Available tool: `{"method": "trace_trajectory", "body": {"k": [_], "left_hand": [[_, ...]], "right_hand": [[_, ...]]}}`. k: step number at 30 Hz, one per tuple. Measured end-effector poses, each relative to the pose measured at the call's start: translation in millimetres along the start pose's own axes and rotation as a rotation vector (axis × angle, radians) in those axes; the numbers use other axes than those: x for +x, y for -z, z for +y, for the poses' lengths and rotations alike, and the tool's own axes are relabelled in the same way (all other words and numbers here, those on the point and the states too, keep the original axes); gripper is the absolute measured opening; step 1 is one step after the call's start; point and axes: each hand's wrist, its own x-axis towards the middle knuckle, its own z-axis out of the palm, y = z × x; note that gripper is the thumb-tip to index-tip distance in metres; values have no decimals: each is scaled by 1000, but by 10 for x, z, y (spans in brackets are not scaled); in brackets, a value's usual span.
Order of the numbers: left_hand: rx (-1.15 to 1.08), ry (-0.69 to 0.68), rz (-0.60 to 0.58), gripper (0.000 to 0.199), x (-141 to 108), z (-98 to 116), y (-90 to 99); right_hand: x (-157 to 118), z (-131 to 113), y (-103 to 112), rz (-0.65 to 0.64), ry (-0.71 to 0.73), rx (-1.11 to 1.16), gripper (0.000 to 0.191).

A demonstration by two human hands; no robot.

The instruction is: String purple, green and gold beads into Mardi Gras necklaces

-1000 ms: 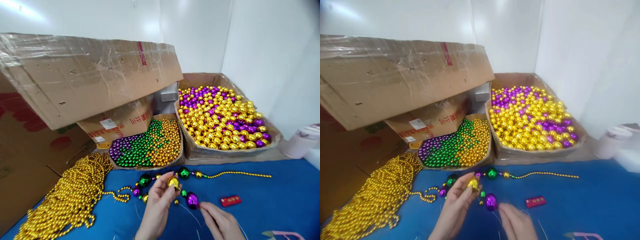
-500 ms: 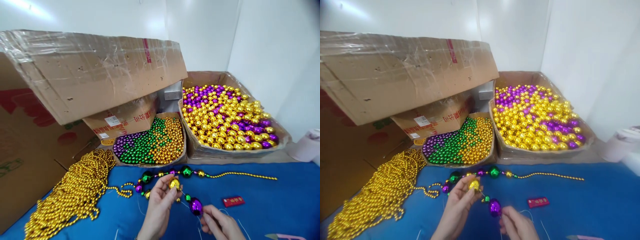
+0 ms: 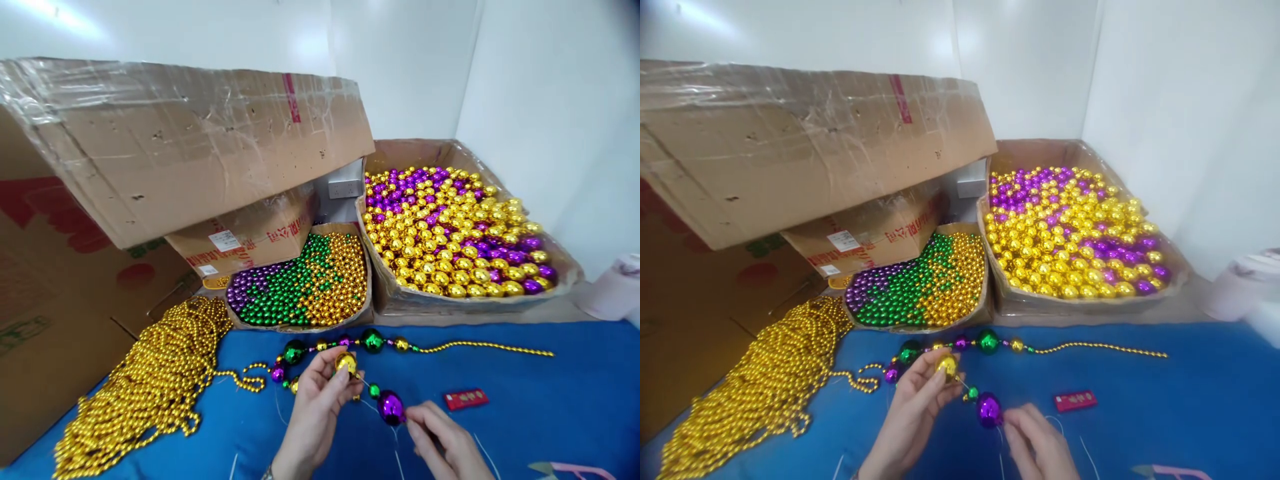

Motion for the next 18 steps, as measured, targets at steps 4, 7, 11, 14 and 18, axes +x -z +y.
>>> {"method": "trace_trajectory", "body": {"k": [4,7,11,14,18], "left_hand": [[77,-55,22,33,-16,4,-13],[0,15,-5,30,-24,16,-17],[79,23,5,31,-20,-1,-38],[210,-28,-1,34,-11,-24,-74],[267,4,-31,36,15,-48,-115]], "right_hand": [[-17,25,-17,99,75,-46,21],[-30,16,-29,109,100,-20,20],[-32,-45,-22,65,47,45,23],[-21,-58,-20,88,-9,133,22],[3,31,-63,75,-204,482,25]]}}
